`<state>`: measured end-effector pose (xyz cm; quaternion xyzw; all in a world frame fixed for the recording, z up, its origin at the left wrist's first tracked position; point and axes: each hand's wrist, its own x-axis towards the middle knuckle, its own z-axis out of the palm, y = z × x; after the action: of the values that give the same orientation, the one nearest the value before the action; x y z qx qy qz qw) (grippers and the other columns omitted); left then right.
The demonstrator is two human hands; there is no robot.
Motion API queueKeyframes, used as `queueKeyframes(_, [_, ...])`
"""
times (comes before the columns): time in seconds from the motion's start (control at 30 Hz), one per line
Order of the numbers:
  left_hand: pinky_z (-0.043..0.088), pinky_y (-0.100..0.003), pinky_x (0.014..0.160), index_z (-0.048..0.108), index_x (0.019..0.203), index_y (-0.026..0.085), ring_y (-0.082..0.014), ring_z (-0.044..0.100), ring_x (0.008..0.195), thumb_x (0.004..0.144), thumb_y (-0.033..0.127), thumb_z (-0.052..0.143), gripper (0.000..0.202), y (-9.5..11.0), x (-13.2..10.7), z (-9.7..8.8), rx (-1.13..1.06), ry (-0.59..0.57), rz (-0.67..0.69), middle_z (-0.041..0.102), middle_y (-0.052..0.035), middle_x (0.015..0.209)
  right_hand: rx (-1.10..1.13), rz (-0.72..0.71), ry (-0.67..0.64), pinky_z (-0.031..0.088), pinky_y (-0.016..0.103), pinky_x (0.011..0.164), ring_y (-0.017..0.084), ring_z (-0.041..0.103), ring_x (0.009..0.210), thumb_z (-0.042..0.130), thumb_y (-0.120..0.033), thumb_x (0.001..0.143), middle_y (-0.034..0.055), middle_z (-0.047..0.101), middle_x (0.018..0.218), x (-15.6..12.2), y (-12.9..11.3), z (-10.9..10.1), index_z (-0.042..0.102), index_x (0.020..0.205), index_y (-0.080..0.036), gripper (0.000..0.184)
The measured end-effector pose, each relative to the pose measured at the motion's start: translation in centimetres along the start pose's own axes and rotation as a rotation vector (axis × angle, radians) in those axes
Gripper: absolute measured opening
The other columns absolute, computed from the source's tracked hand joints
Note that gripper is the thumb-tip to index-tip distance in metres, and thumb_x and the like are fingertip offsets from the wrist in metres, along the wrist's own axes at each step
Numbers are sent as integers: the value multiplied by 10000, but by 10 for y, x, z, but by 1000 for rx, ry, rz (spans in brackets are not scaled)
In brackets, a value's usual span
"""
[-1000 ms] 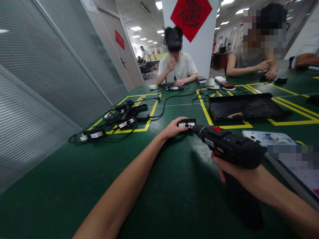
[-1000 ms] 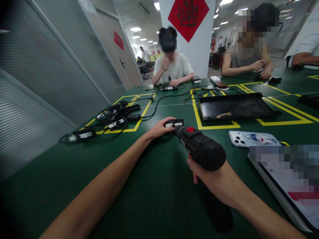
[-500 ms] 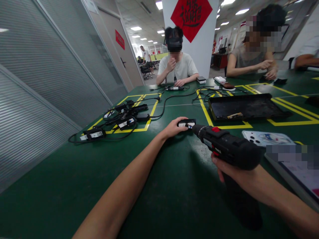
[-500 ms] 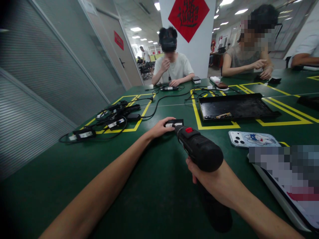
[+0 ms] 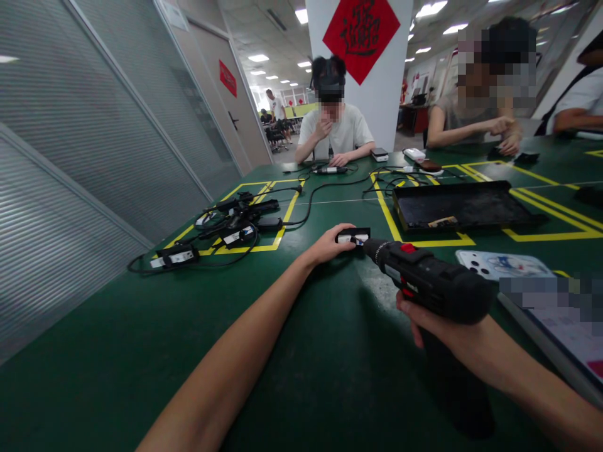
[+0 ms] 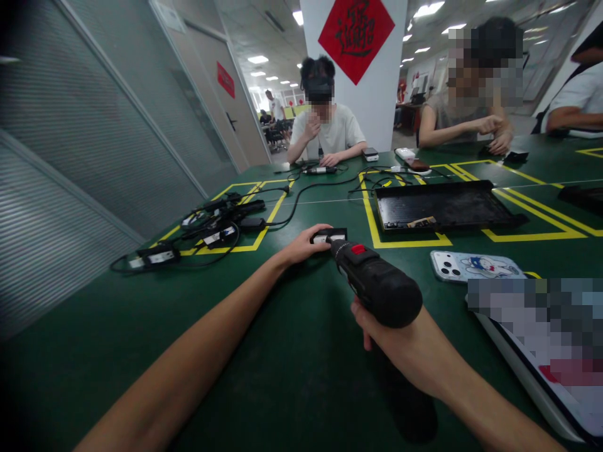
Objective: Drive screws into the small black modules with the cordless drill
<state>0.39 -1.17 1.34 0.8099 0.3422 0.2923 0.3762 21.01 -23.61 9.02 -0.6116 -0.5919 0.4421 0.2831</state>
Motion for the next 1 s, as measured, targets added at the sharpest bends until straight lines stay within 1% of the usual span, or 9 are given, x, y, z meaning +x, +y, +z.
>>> queueKeyframes(0.1, [422,-325,881,503,1218,169,-197,546,967,716,311,628,536,1,3,1,-17,-9,-4,573,-59,1134,-7,-21,14,417,333,669,166,564,627,493,-430,862,-9,609,597,0,-1,-2,590,691,-222,287])
queueKeyframes(0.13, [426,-322,870,502,1216,168,-194,548,953,712,315,631,540,1,4,2,-24,-9,-8,576,-57,1119,7,-29,17,417,332,681,166,568,634,495,-421,864,-10,611,598,1,-1,-3,598,706,-220,276])
queueKeyframes(0.23, [434,-311,843,496,1219,162,-186,549,921,707,328,636,555,1,5,4,-39,1,-16,582,-56,1090,53,-44,0,414,338,710,173,576,648,489,-407,872,-13,616,596,3,0,-6,629,855,-213,240])
queueKeyframes(0.4, [436,-305,848,493,1222,165,-187,552,937,714,335,629,553,0,3,5,-28,16,-23,582,-56,1107,68,-74,-6,410,353,752,187,587,671,492,-409,869,-7,606,587,3,0,-10,632,866,-196,256])
queueKeyframes(0.53, [441,-318,849,476,1240,167,-188,561,928,731,346,610,556,0,3,5,-26,10,-34,589,-57,1103,71,-53,-7,419,349,711,186,577,636,496,-402,865,-9,606,586,2,-1,-9,631,915,-202,247])
queueKeyframes(0.73, [435,-311,879,477,1237,159,-191,556,974,736,330,613,546,1,3,5,-31,2,-18,566,-67,1166,60,-68,-4,413,338,710,178,578,658,486,-381,871,-22,593,585,1,-1,-9,600,816,-217,206])
queueKeyframes(0.87, [432,-318,884,474,1240,160,-190,558,971,739,329,616,548,-1,4,5,-40,1,-2,570,-70,1158,51,-61,-14,416,335,685,179,580,663,486,-382,867,-13,603,599,2,1,-8,589,786,-215,211])
queueKeyframes(0.93, [433,-313,875,471,1243,157,-189,557,968,738,336,622,557,-2,4,5,-48,-4,12,573,-73,1154,50,-64,-17,419,328,663,180,586,668,485,-369,867,-13,608,602,3,2,-8,578,808,-216,189])
queueKeyframes(1.0, [434,-309,864,470,1245,156,-189,557,963,735,334,624,562,-3,4,5,-42,-4,19,576,-75,1150,62,-75,-20,422,321,646,178,588,663,478,-353,872,-24,601,594,3,3,-7,562,871,-225,154])
